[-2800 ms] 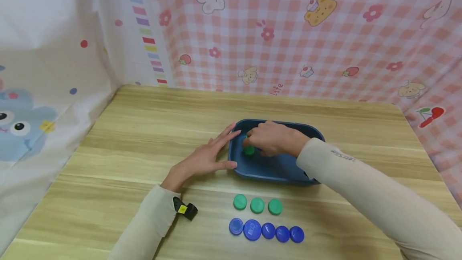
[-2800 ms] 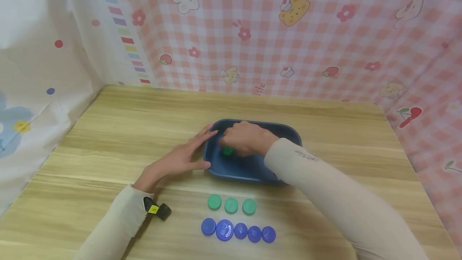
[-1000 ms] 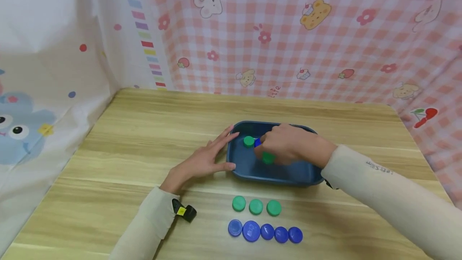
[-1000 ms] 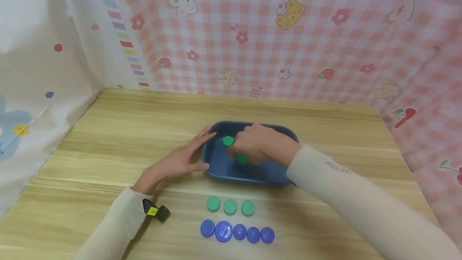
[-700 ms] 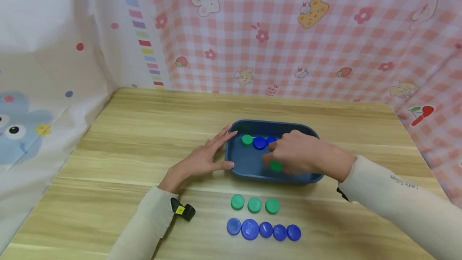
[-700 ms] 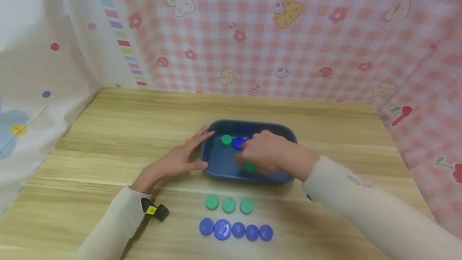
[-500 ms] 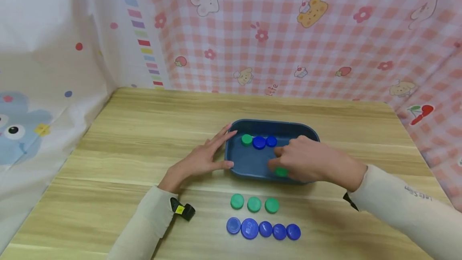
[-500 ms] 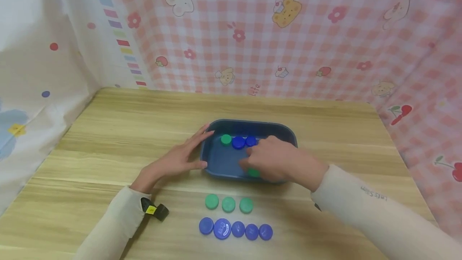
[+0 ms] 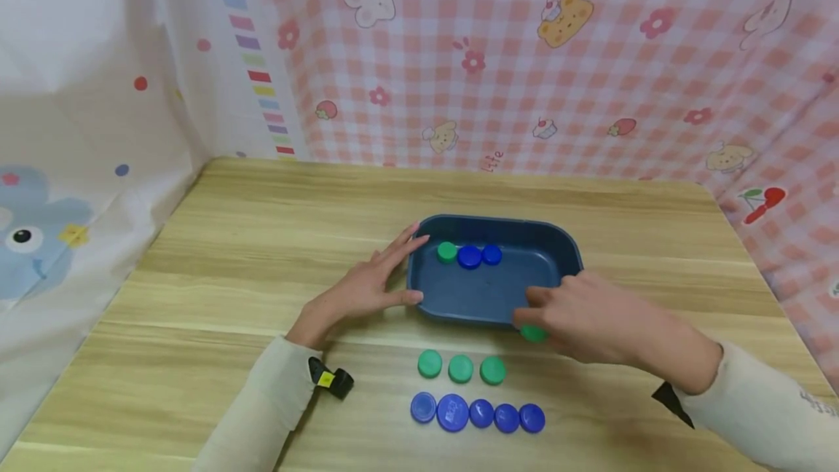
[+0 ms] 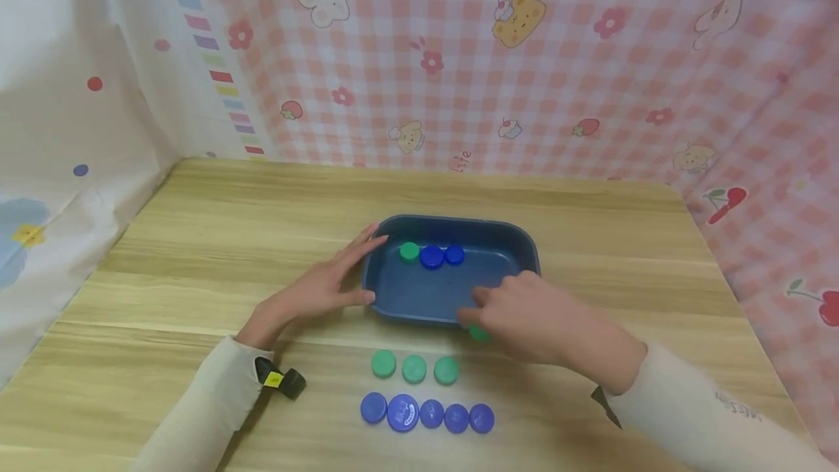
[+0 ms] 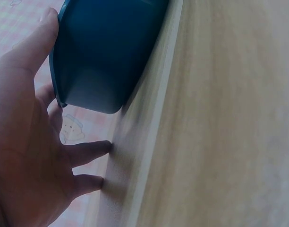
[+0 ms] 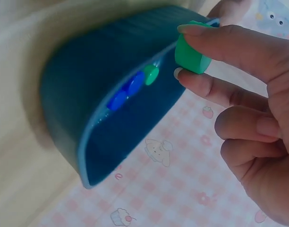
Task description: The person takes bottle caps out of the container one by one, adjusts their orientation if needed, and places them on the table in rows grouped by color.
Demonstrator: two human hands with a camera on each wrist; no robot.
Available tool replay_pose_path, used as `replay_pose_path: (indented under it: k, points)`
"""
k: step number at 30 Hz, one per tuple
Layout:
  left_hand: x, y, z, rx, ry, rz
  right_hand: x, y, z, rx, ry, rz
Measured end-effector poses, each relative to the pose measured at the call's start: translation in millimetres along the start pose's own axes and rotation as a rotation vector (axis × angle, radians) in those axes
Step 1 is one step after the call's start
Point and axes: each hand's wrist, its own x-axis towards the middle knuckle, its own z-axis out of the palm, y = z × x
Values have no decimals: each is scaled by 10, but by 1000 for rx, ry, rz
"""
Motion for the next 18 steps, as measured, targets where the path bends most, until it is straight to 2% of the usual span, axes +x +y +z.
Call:
replay_pose_path:
  k: [9,18]
  points:
    - [-9,13,-17,6,0,-17,-138,-103,164,114,-26,65]
    - [-8,10,-4,-1,-4,-23,-185,-189,444,227,27,86]
